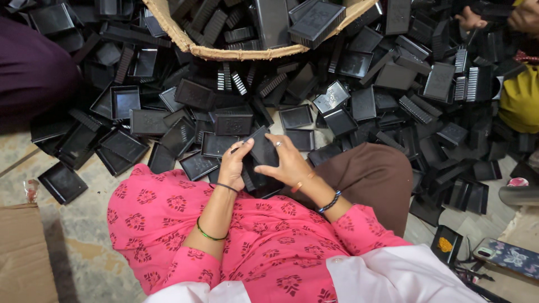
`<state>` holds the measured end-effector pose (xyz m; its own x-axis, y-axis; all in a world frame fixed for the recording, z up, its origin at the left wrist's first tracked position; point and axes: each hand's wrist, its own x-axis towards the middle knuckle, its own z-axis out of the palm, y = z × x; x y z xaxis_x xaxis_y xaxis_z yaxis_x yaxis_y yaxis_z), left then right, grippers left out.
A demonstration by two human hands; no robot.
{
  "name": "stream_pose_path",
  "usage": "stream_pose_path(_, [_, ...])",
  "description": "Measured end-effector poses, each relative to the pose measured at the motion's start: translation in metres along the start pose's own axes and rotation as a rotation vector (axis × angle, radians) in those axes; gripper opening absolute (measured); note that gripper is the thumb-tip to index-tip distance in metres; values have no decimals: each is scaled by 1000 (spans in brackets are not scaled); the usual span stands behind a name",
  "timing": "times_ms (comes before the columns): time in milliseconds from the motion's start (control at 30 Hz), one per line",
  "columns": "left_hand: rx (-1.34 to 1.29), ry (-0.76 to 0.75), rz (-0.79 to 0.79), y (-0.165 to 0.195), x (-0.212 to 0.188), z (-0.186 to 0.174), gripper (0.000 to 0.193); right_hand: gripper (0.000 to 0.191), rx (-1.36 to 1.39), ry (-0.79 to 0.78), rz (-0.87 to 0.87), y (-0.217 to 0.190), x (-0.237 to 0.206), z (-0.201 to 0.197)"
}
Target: The person sits on the floor among a large pile of black plastic boxes, picks up individual boxes, turns them over in both hands, and places them into an open cardboard box. The person also repositions cardboard boxes and continues picking boxes from the pile one at a time.
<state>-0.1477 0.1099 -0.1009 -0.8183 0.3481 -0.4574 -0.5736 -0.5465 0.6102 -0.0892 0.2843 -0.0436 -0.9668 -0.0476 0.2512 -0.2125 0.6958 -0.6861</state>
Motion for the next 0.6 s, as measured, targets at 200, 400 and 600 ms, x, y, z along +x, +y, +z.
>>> stream_pose_path(200, [-87,18,44,16,-3,8,79,69,688,-87,270,-14,-5,12])
stream_pose_path(400, [-44,-35,164,11,-4,13,82,67,728,-140,408,-18,-6,25])
stream_pose_path(600, [85,-111,367,-12,-6,8,52,55,258,34,26,-24,-7,31])
